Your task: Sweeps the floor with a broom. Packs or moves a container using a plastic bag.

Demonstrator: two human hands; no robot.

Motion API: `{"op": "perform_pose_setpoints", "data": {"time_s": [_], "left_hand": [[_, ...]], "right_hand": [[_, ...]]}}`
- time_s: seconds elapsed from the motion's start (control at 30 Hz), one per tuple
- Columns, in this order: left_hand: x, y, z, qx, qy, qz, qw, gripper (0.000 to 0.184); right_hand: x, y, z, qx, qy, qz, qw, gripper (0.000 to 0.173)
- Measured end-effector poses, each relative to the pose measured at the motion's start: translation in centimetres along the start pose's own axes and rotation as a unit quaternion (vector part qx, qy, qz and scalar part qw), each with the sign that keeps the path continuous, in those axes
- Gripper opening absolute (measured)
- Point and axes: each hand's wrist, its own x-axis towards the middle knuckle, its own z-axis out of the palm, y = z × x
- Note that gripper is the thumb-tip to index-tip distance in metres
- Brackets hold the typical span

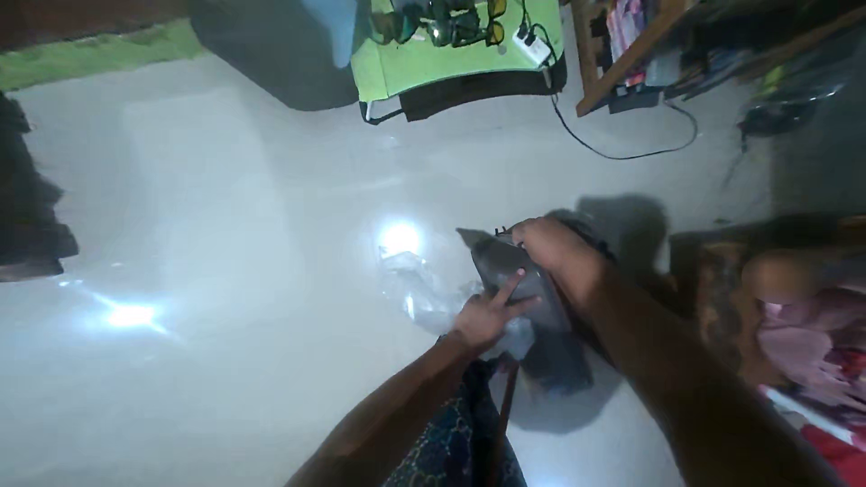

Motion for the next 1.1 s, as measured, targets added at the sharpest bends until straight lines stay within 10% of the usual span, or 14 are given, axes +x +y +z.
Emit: {"op": "perform_pose_setpoints", "data": {"time_s": [0.3, 0.63, 0.77, 0.93, 1.1], "left_hand": [[0.4, -0.1, 0.1, 0.049, 0.003, -0.034, 0.998, 0.083], [0.8, 2.1, -0.5, 0.113, -0.011, -0.094, 0.989, 0.086], [1.0, 2.4, -0.4, 0.157, 0.005, -0.111, 0.981, 0.085], [1.1, 5.2, -0.8, 0.199, 0.038, -0.109, 0.973, 0.07], [4.1, 14.2, 0.1, 0.229, 0.01, 0.071, 0.971, 0.066]], "right_hand": [[-8.6, 2.1, 3.6, 0.044, 0.106, -0.048, 0.992, 0.021], [-18.7, 4.3, 22.2, 0.135, 0.349, 0.033, 0.927, 0.023], [-22.1, 4.4, 26.3, 0.236, 0.259, 0.125, 0.928, 0.033], [-24.3, 3.5, 31.4, 0.338, 0.384, 0.209, 0.833, 0.031], [-22.8, 0.8, 30.2, 0.506, 0.438, 0.294, 0.682, 0.029]]}}
